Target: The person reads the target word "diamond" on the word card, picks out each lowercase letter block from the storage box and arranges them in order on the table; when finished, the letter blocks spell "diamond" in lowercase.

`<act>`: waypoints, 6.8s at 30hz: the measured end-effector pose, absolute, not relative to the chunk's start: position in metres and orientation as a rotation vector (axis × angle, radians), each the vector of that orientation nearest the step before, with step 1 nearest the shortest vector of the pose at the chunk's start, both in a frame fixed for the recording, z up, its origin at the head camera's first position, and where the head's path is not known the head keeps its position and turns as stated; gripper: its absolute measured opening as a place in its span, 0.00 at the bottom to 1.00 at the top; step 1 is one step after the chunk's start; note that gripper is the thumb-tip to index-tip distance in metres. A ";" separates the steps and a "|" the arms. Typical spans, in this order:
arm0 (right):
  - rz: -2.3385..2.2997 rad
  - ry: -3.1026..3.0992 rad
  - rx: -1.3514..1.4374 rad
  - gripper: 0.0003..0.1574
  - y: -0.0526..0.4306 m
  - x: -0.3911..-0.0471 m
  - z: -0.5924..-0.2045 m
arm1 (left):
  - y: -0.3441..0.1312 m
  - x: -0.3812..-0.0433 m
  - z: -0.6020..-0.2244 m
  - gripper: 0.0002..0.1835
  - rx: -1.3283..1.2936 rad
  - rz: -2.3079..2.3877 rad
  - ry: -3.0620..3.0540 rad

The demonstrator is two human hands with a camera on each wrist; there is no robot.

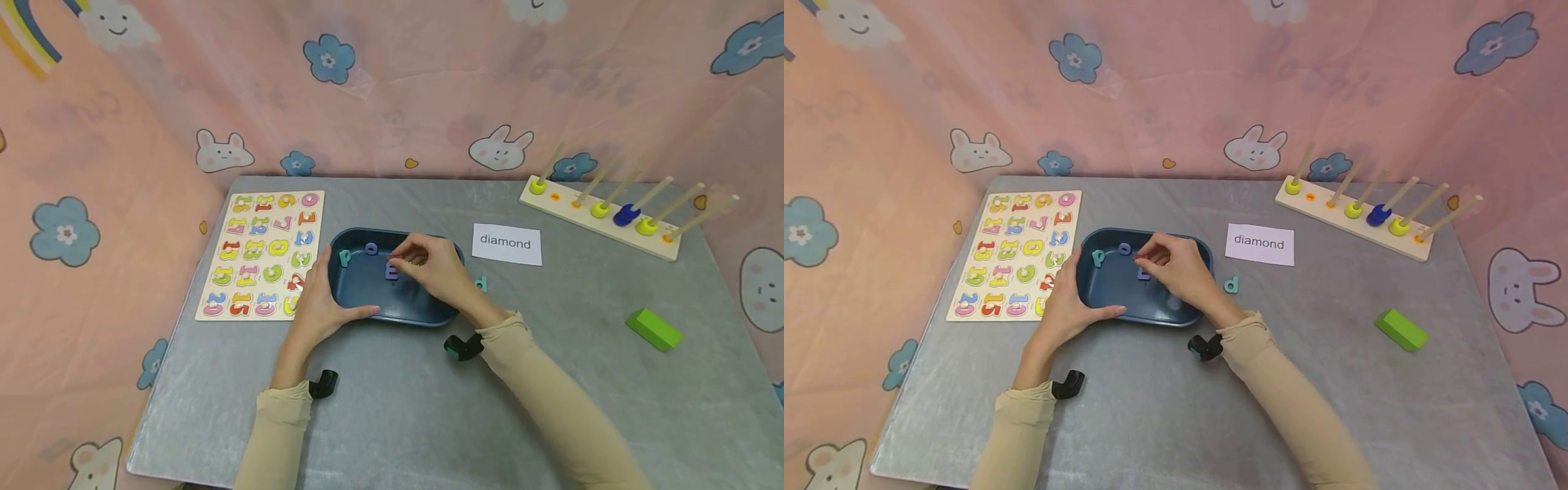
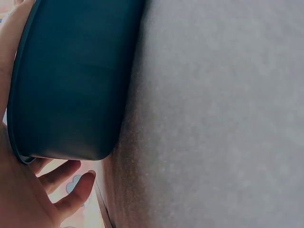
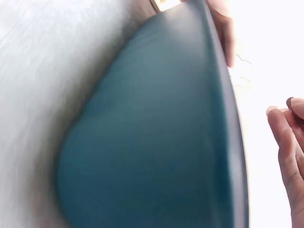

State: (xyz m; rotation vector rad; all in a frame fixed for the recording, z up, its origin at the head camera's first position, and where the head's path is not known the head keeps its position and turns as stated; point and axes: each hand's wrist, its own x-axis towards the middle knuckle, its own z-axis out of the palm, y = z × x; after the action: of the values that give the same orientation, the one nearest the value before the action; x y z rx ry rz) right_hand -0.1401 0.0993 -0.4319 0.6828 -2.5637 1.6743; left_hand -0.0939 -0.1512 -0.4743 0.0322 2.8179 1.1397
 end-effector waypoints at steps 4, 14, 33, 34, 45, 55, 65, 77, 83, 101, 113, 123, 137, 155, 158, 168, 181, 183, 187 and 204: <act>1.654 -2.516 0.680 0.10 0.123 -0.136 -0.427 | -0.151 -0.093 -0.474 0.79 0.024 1.135 2.817; 1.471 -2.475 0.563 0.08 0.192 -0.124 -0.440 | -0.149 -0.092 -0.475 0.79 0.038 1.140 2.811; 1.274 -2.948 0.209 0.05 0.246 -0.110 -0.475 | -0.151 -0.093 -0.474 0.79 0.023 1.143 2.808; 1.274 -2.948 0.207 0.05 0.246 -0.111 -0.477 | -0.151 -0.093 -0.474 0.79 0.024 1.142 2.808; 1.223 -2.915 0.164 0.05 0.240 -0.113 -0.484 | -0.150 -0.093 -0.475 0.79 0.026 1.148 2.807; 1.114 -2.910 0.172 0.05 0.235 -0.114 -0.478 | -0.151 -0.093 -0.475 0.79 0.024 1.149 2.805; 1.260 -2.622 0.439 0.12 0.185 -0.113 -0.450 | -0.150 -0.093 -0.474 0.79 0.025 1.154 2.808; 1.130 -2.923 0.592 0.25 0.122 -0.128 -0.446 | -0.151 -0.094 -0.475 0.79 0.032 1.151 2.807; 1.028 -3.080 0.477 0.27 0.105 -0.144 -0.444 | -0.152 -0.094 -0.475 0.79 0.039 1.158 2.807; 0.964 -3.112 0.450 0.20 0.095 -0.149 -0.454 | -0.152 -0.094 -0.474 0.79 0.029 1.156 2.807; 1.405 -2.742 0.610 0.16 0.128 -0.140 -0.436 | -0.151 -0.095 -0.473 0.79 0.024 1.151 2.810; 1.792 -2.476 0.544 0.20 0.183 -0.125 -0.428 | -0.151 -0.095 -0.472 0.79 0.038 1.160 2.808; 1.299 -2.768 0.123 0.08 0.237 -0.113 -0.454 | -0.151 -0.092 -0.476 0.79 0.030 1.145 2.818; 1.160 -2.896 0.068 0.06 0.254 -0.107 -0.472 | -0.150 -0.094 -0.474 0.78 0.039 1.147 2.823; 1.131 -2.927 0.070 0.05 0.254 -0.107 -0.475 | -0.150 -0.094 -0.473 0.78 0.039 1.143 2.820; 1.075 -2.907 0.094 0.06 0.252 -0.107 -0.480 | -0.150 -0.094 -0.474 0.78 0.028 1.151 2.816; 1.196 -2.730 0.186 0.16 0.219 -0.109 -0.463 | -0.150 -0.093 -0.473 0.78 0.031 1.155 2.818; 1.248 -2.654 0.243 0.18 0.207 -0.110 -0.460 | -0.151 -0.093 -0.474 0.78 0.030 1.153 2.819; 1.293 -2.577 0.417 0.24 0.183 -0.109 -0.454 | -0.151 -0.093 -0.475 0.78 0.028 1.144 2.823; 1.060 -3.053 0.885 0.58 0.096 -0.133 -0.457 | -0.152 -0.095 -0.474 0.78 0.064 1.141 2.835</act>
State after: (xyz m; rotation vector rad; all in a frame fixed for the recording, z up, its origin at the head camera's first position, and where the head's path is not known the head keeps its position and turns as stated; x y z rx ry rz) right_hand -0.1329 0.0958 -0.4573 0.8850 -3.0525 1.0599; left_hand -0.0955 -0.1519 -0.4743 0.0639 2.8349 1.1407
